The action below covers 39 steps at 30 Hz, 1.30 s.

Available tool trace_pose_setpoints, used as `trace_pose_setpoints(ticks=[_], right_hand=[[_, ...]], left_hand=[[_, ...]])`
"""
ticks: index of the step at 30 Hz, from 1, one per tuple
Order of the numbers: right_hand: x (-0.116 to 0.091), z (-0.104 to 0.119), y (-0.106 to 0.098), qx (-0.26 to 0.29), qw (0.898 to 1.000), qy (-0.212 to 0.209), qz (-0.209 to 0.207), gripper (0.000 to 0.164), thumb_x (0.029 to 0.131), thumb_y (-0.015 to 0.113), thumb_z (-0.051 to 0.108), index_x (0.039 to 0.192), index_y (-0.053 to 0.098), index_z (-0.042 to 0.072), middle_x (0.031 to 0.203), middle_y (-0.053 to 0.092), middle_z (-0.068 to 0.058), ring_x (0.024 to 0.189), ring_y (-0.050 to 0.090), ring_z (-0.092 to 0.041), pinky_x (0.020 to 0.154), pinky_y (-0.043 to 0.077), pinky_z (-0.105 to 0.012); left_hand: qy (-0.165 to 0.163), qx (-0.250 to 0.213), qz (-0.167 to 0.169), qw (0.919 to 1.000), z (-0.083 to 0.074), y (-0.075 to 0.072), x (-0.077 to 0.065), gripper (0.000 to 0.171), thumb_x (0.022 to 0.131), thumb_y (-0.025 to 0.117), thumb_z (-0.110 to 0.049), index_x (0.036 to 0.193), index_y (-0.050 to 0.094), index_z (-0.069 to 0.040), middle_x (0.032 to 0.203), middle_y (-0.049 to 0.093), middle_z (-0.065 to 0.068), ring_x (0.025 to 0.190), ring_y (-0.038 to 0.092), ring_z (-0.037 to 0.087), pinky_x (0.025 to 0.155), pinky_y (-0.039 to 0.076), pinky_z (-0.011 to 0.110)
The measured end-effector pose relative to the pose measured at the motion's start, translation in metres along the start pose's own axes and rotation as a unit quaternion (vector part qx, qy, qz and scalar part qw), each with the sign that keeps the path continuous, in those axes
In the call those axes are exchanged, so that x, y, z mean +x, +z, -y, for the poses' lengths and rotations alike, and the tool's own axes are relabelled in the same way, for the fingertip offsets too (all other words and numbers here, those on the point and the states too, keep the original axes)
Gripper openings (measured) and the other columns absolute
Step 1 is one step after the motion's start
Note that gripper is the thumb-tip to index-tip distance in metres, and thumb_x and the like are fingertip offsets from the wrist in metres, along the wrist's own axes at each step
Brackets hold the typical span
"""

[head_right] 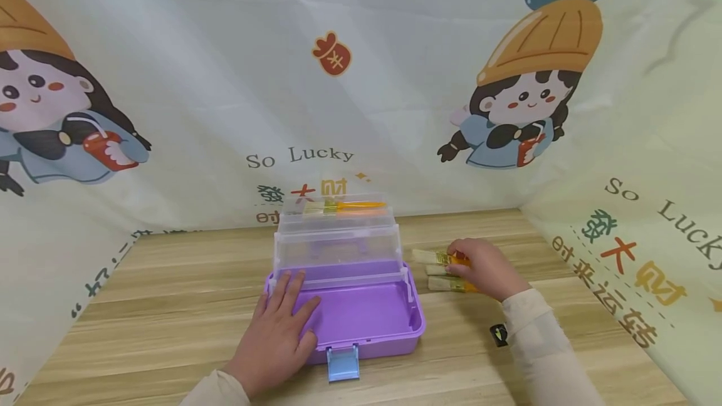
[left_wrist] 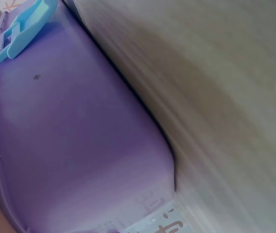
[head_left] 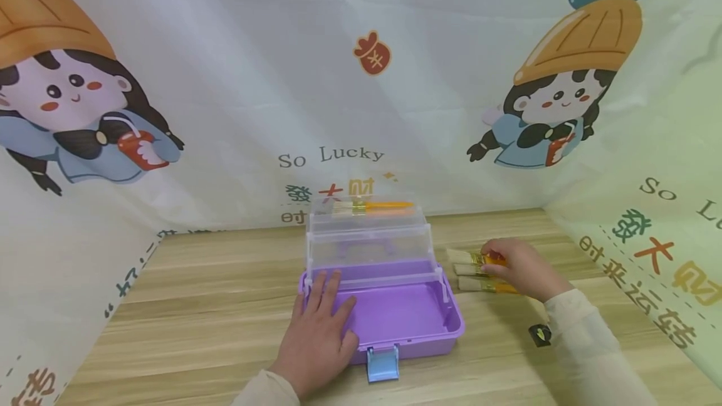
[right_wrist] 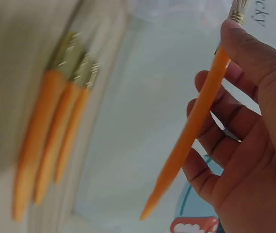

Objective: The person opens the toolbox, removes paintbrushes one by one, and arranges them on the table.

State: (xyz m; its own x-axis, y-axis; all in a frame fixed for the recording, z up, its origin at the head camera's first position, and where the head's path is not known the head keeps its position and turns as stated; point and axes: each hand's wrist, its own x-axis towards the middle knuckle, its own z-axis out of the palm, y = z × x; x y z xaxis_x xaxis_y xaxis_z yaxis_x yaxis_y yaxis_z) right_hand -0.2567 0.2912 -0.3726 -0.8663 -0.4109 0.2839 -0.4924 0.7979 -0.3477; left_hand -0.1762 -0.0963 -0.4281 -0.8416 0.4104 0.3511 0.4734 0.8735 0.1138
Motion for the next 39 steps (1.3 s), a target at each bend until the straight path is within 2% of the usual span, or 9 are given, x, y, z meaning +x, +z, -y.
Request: trace_pose_setpoints(ticks=[6, 10, 15, 23, 32, 36, 39], right_hand=[[-0.014, -0.011, 0.007, -0.008, 0.998, 0.026, 0.061, 0.016, 0.087, 0.074, 0.014, 0.099, 0.068, 0.007, 0.084, 0.064, 0.005, 0.074, 0.057, -0.01, 0.068, 0.05, -0.035], [-0.021, -0.018, 0.014, -0.014, 0.995, 0.017, 0.095, 0.012, 0.084, 0.076, 0.014, 0.089, 0.065, 0.013, 0.077, 0.059, 0.008, 0.069, 0.053, -0.008, 0.063, 0.047, -0.031], [-0.027, -0.019, 0.023, -0.009, 0.99, 0.037, 0.138, 0.021, 0.079, 0.077, 0.015, 0.079, 0.057, 0.018, 0.07, 0.051, 0.009, 0.065, 0.047, -0.009, 0.059, 0.041, -0.029], [-0.031, -0.021, 0.028, -0.005, 0.988, 0.037, 0.152, 0.026, 0.079, 0.076, 0.01, 0.077, 0.051, 0.015, 0.068, 0.044, 0.007, 0.064, 0.041, -0.01, 0.058, 0.035, -0.029], [-0.029, -0.025, 0.026, 0.002, 0.983, 0.063, 0.173, 0.022, 0.075, 0.078, 0.012, 0.081, 0.057, 0.014, 0.071, 0.051, 0.005, 0.066, 0.047, -0.013, 0.06, 0.041, -0.032], [-0.019, -0.017, 0.016, 0.003, 0.983, 0.057, 0.174, 0.022, 0.076, 0.078, 0.013, 0.093, 0.063, 0.008, 0.082, 0.061, -0.002, 0.074, 0.056, -0.018, 0.066, 0.049, -0.038], [-0.006, -0.006, 0.007, -0.005, 0.986, 0.032, 0.162, 0.029, 0.081, 0.078, 0.016, 0.103, 0.065, 0.002, 0.091, 0.065, -0.008, 0.081, 0.06, -0.021, 0.071, 0.051, -0.041]], left_hand=[[0.0, 0.007, 0.001, 1.0, 0.001, 0.0, 0.001, 0.051, 0.091, 0.05, -0.033, 0.136, 0.062, -0.012, 0.161, 0.025, 0.018, 0.149, 0.013, 0.038, 0.112, 0.021, 0.064], [-0.002, 0.005, 0.002, 1.0, 0.0, -0.001, 0.0, 0.051, 0.091, 0.05, -0.033, 0.136, 0.062, -0.012, 0.161, 0.024, 0.018, 0.149, 0.012, 0.038, 0.112, 0.021, 0.064], [-0.002, 0.003, 0.0, 1.0, 0.001, 0.0, 0.0, 0.051, 0.091, 0.051, -0.033, 0.136, 0.062, -0.013, 0.161, 0.024, 0.018, 0.149, 0.012, 0.038, 0.112, 0.02, 0.065], [-0.003, -0.002, 0.005, 1.0, 0.0, 0.001, 0.0, 0.051, 0.091, 0.05, -0.033, 0.136, 0.062, -0.012, 0.161, 0.024, 0.017, 0.149, 0.012, 0.038, 0.112, 0.02, 0.064], [0.002, 0.003, -0.006, 1.0, 0.001, 0.001, 0.0, 0.05, 0.09, 0.052, -0.032, 0.136, 0.062, -0.012, 0.161, 0.024, 0.018, 0.149, 0.013, 0.038, 0.112, 0.02, 0.064], [0.002, 0.003, -0.007, 1.0, 0.0, 0.001, 0.0, 0.05, 0.09, 0.051, -0.032, 0.135, 0.063, -0.012, 0.161, 0.024, 0.018, 0.149, 0.013, 0.038, 0.112, 0.021, 0.064], [0.0, 0.0, -0.006, 1.0, 0.0, 0.001, 0.001, 0.05, 0.09, 0.051, -0.032, 0.135, 0.063, -0.013, 0.161, 0.025, 0.017, 0.149, 0.013, 0.038, 0.112, 0.021, 0.064]])
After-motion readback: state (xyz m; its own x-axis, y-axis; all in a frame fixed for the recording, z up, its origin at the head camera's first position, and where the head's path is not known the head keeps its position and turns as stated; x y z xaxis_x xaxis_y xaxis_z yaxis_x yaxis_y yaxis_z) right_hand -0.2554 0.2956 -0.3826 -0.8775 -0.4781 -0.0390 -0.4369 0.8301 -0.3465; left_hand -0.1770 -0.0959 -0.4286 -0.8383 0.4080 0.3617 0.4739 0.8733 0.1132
